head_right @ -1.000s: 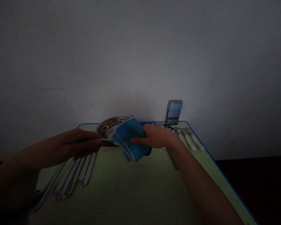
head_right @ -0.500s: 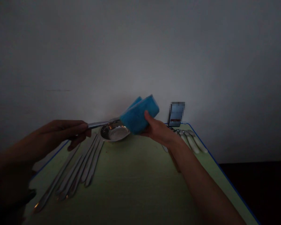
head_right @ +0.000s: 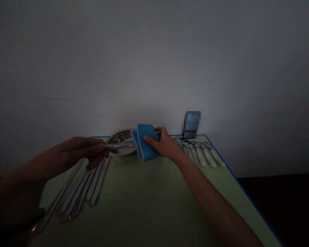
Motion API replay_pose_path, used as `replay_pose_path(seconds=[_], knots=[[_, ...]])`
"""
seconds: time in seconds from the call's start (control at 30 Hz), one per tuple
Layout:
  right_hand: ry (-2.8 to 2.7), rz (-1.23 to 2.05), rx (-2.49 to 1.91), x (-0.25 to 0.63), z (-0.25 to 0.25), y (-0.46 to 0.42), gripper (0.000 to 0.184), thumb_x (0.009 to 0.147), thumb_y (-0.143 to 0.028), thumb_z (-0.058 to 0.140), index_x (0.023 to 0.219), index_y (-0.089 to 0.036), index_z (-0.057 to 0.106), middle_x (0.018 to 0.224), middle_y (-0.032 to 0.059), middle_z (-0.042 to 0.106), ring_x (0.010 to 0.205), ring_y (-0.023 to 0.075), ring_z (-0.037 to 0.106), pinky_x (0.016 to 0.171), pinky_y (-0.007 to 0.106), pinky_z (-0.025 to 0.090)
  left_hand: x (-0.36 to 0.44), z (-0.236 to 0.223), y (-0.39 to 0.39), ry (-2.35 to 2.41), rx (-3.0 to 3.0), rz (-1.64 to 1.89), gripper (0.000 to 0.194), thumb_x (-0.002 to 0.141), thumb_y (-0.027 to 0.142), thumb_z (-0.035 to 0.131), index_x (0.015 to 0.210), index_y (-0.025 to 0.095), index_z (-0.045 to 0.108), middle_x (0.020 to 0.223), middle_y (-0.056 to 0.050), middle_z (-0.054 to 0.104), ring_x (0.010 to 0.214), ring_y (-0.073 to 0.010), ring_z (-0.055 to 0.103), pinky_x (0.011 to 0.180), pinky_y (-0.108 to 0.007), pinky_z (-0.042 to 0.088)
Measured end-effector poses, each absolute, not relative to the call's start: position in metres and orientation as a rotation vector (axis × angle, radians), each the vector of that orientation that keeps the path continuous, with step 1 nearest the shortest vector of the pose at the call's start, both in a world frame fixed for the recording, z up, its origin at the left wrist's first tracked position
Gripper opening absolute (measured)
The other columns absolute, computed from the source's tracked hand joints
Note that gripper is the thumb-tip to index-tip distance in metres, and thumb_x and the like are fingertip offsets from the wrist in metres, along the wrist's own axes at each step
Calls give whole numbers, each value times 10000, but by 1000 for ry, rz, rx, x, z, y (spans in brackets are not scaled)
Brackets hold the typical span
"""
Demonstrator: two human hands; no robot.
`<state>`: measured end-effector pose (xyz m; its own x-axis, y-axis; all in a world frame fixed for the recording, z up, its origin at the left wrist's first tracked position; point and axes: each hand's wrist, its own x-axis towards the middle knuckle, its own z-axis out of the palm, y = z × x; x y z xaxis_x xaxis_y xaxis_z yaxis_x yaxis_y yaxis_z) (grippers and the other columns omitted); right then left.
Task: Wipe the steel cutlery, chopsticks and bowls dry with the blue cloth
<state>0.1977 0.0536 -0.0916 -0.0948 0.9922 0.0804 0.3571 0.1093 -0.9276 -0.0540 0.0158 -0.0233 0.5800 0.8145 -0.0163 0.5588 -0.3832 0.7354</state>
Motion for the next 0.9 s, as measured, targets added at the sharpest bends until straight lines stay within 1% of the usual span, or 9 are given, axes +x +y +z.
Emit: replay_pose_path(seconds=[0.1,0.2,0.3,0.37,0.47,0.6,0.73,0.8,0.9], knots=[[-1688,1208,-1271,198,-90,51,499,694,-572,615,1010,-186,607,956,85,673,791,197,624,678,317,501,-53,-26,17,1046,2058,439,330,905,358,401,713,167,589,595,35,571,556,-99,549,590,-214,450],[-1694,1346,-1180,198,-86,47,433,686,-529,647,928,-170,641,851,61,683,694,163,612,618,278,486,-53,-29,16,1063,1994,455,335,900,385,399,733,165,590,644,22,586,544,-99,545,556,-214,455],[-1781,1219,-1176,195,-79,41,431,703,-533,625,917,-160,659,795,47,675,652,144,592,579,252,461,-48,-32,13,1133,1970,413,363,891,449,392,756,173,586,635,29,554,520,-94,500,481,-194,413],[-1886,1097,-1211,192,-74,38,418,712,-531,613,891,-158,675,754,37,667,627,137,579,546,237,437,-43,-34,12,1138,2035,284,387,888,471,395,728,175,585,616,33,529,544,-95,489,494,-188,399],[-1970,1048,-1259,191,-71,35,402,707,-520,621,878,-162,686,738,32,670,610,134,578,524,230,425,-37,-35,13,1121,2159,185,399,902,456,370,719,175,587,659,23,551,619,-109,519,578,-200,418],[-2021,1367,-1158,199,-73,37,379,689,-473,656,947,-196,671,828,30,696,653,143,611,569,247,470,-42,-35,16,1123,2257,249,380,910,425,348,715,180,563,678,24,551,647,-119,523,614,-212,415],[-2053,1612,-1001,208,-73,39,249,706,-341,657,922,-218,661,833,0,695,649,128,612,592,246,489,-45,-33,13,1123,2308,211,364,905,415,362,718,186,574,670,26,564,642,-126,531,615,-219,407],[-2101,1549,-958,209,-73,39,232,712,-321,652,916,-211,659,837,-2,688,668,126,607,605,241,486,-42,-32,12,1119,2343,211,362,908,409,359,703,187,559,649,30,554,621,-122,523,598,-215,397],[-2143,1271,-993,202,-74,40,255,729,-394,634,863,-180,661,773,5,666,648,125,577,588,235,457,-35,-30,11,1140,2376,261,375,910,402,342,658,185,516,602,34,511,577,-118,491,567,-215,379]])
